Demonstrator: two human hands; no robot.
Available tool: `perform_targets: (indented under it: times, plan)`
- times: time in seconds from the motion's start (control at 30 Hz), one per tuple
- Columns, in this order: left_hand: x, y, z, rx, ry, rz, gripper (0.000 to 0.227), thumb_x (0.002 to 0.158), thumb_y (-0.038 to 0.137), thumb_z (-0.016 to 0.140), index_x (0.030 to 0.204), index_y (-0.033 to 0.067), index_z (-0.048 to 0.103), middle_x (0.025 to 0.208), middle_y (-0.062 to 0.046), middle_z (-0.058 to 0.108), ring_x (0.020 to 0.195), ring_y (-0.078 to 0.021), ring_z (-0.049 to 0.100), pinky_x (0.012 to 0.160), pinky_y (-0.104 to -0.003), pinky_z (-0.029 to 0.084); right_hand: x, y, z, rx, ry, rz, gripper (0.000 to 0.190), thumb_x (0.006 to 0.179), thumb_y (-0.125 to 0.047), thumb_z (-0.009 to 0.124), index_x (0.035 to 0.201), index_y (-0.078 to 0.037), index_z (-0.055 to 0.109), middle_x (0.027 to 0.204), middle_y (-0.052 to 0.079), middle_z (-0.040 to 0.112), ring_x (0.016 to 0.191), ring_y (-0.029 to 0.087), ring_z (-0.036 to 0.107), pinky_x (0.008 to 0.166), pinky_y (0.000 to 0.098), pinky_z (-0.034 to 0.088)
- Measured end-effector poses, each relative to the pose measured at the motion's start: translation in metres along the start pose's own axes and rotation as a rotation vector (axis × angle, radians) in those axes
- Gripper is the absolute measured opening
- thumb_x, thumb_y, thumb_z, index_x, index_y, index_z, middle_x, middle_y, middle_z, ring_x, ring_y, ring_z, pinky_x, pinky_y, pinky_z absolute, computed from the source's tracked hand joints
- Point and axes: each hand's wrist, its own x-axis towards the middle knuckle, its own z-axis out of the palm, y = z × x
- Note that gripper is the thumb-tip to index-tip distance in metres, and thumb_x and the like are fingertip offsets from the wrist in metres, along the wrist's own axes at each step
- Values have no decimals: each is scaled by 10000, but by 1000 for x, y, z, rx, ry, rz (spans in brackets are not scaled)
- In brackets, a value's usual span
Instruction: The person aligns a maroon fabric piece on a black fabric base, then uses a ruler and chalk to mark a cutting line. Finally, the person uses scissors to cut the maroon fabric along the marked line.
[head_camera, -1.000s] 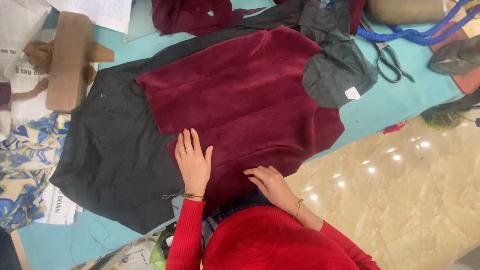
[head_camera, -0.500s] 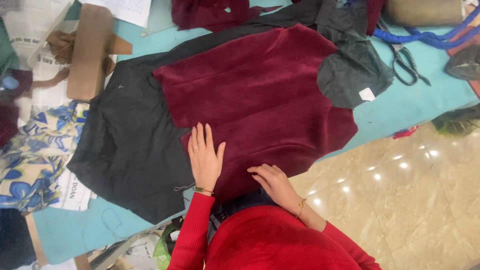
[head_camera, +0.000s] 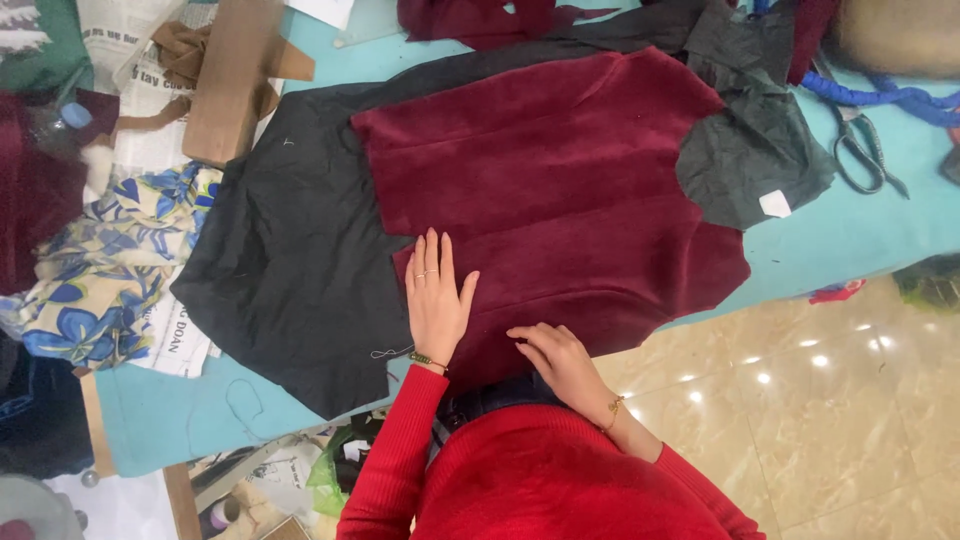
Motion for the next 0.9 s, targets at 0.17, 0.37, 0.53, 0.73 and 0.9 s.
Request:
perform_targets:
  times: [0.17, 0.37, 0.53, 0.73, 0.9]
  plan:
    - [1, -1, -3, -11, -15, -1, 616, 1047, 448, 539, 1549, 101, 453, 1605, -197, 385, 1493, -355, 358, 1243, -480, 265, 33, 17, 2, -100, 97, -105, 267, 977, -121, 666, 1227, -200, 715, 858, 4, 652, 842, 213, 670, 791, 342, 506]
    - [-1, -3, 1, 0, -38, -15, 569, 1046, 442, 549, 1516, 127, 492, 1617, -189, 369, 1508, -341, 339, 1248, -472, 255, 99, 31, 15, -396, 90, -174, 318, 1042, -200, 599, 1358, -203, 632, 864, 3, 587, 812, 181, 631, 779, 328, 481]
    - [-1, -3, 0, -19, -72, -52, 551, 1052, 442, 546, 1512, 142, 494, 1640, -169, 339, 1525, -317, 310, 1266, -457, 222, 126, 42, 35, -588, 88, -209, 386, 1015, -193, 630, 1398, -237, 604, 823, 2, 613, 757, 160, 664, 741, 317, 491]
    - [-2, -2, -1, -15, -45, -40, 546, 1051, 439, 554, 1506, 141, 500, 1636, -178, 345, 1519, -319, 322, 1261, -459, 234, 131, 62, 49, -647, 124, -226, 348, 1016, -230, 621, 1364, -239, 624, 806, -28, 574, 713, 149, 647, 698, 312, 503]
    - [-2, -3, 0, -3, -40, -27, 549, 1050, 439, 554, 1505, 136, 501, 1633, -185, 347, 1518, -326, 327, 1254, -470, 251, 131, 67, 53, -701, 152, -236, 375, 1005, -252, 617, 1379, -273, 606, 805, -48, 549, 703, 135, 630, 684, 315, 496]
